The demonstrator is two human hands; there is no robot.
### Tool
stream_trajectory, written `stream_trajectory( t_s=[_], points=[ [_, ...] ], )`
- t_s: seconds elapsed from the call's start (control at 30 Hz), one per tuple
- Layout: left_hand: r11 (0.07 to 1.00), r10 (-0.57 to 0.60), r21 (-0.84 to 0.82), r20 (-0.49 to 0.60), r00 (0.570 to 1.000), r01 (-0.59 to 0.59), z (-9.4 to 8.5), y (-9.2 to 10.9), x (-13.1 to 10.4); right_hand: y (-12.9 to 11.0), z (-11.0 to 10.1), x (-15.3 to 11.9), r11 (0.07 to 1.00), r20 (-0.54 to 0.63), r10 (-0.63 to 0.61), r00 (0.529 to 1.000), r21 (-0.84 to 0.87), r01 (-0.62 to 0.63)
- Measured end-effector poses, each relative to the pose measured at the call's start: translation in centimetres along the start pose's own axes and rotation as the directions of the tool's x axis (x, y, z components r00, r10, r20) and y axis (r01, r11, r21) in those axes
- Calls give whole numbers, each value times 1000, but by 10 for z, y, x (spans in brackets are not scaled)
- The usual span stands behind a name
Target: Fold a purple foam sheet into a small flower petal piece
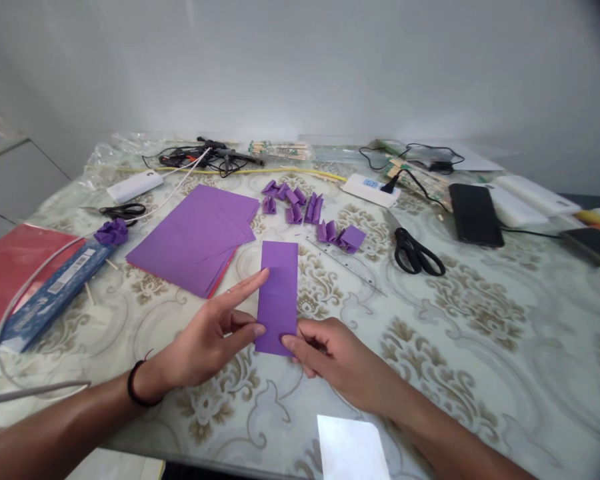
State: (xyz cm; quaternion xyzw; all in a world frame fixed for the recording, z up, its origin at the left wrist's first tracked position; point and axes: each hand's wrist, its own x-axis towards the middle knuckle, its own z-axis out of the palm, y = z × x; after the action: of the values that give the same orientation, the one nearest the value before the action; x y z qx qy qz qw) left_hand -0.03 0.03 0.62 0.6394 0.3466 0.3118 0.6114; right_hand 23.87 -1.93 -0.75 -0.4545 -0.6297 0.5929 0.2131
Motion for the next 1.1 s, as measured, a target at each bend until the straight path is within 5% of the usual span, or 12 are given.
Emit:
stream_trajectory(
  t_s=[0.57,1.1],
  points=[
    [1000,-12,5,38,999,11,0,1,-3,7,3,3,985,26,-133,991,112,130],
    [997,-65,43,76,995,62,2,7,-4,4,1,1,993,24,-99,995,71,97]
  ],
)
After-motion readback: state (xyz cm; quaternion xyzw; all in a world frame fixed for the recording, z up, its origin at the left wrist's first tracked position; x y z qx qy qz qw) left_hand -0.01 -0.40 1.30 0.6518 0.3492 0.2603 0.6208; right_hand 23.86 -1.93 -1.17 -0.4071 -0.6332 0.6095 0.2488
